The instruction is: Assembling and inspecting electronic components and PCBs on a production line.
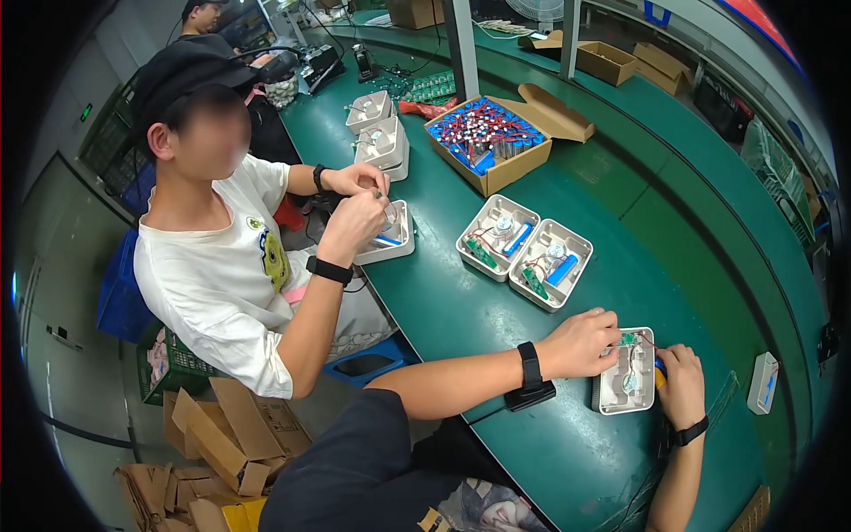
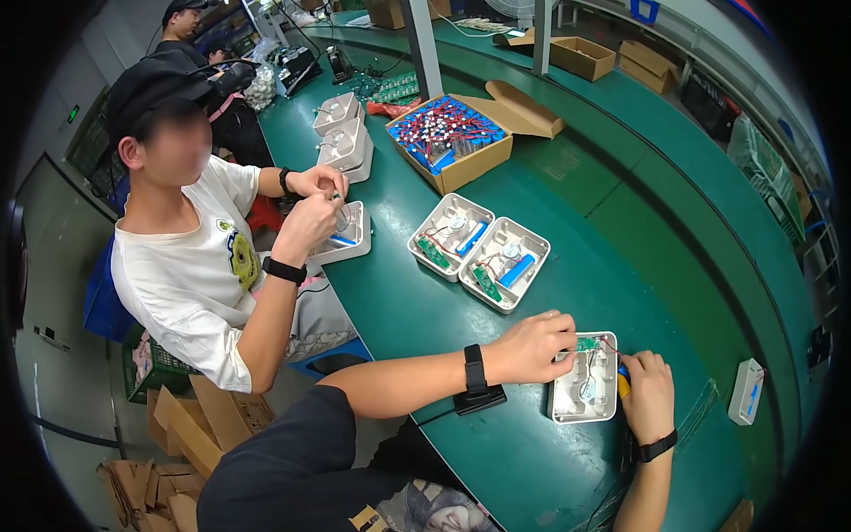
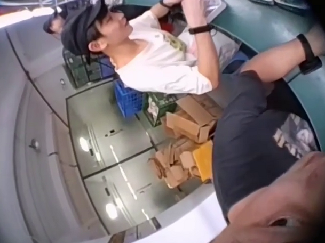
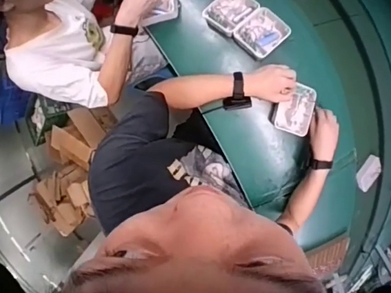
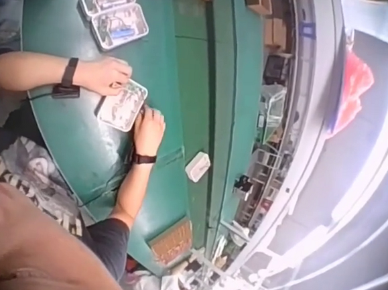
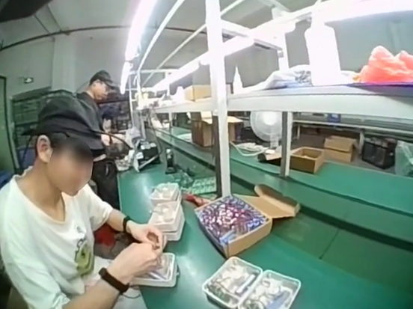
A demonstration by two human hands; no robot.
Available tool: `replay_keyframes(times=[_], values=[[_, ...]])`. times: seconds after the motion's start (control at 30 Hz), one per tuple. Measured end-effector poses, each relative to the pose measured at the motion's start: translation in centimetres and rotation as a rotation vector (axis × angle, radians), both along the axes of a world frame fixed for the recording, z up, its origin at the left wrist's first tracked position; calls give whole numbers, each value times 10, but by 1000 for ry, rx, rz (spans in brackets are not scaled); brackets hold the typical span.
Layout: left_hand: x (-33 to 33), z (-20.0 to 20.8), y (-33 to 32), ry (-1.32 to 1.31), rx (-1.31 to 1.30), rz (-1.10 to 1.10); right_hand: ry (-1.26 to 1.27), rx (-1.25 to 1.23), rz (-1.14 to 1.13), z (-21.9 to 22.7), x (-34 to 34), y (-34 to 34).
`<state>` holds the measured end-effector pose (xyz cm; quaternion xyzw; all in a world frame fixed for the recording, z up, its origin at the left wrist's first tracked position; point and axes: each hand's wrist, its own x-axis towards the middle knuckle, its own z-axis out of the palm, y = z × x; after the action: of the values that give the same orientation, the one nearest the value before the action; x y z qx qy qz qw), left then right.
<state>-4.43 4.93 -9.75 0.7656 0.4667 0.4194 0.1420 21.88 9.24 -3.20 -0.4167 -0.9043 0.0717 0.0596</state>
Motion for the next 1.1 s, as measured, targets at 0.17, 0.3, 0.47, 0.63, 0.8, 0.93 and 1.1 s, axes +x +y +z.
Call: replay_keyframes(times=[0.17, 0.3, 0.47, 0.63, 0.8, 0.93, 1.1], values=[[4, -1, 0, -16, 21, -6, 209, -213, -104, 3, 15, 4], [6, 2, 5, 13, 36, -57, 542, -526, -257, 13, 26, 6], [-11, 8, 0, 27, 19, -33, 741, -736, -127, 9, -9, -2], [0, 15, 6, 14, 7, -54, 569, -450, -99, 16, -15, -16], [2, 19, 5, 25, -2, -47, 472, -142, -50, 9, -12, -22], [1, 17, 2, 21, -4, -46, 423, 91, -13, 0, -16, -19], [1, 17, 3, 16, -2, -42, 203, 292, 15, -1, -19, -22]])
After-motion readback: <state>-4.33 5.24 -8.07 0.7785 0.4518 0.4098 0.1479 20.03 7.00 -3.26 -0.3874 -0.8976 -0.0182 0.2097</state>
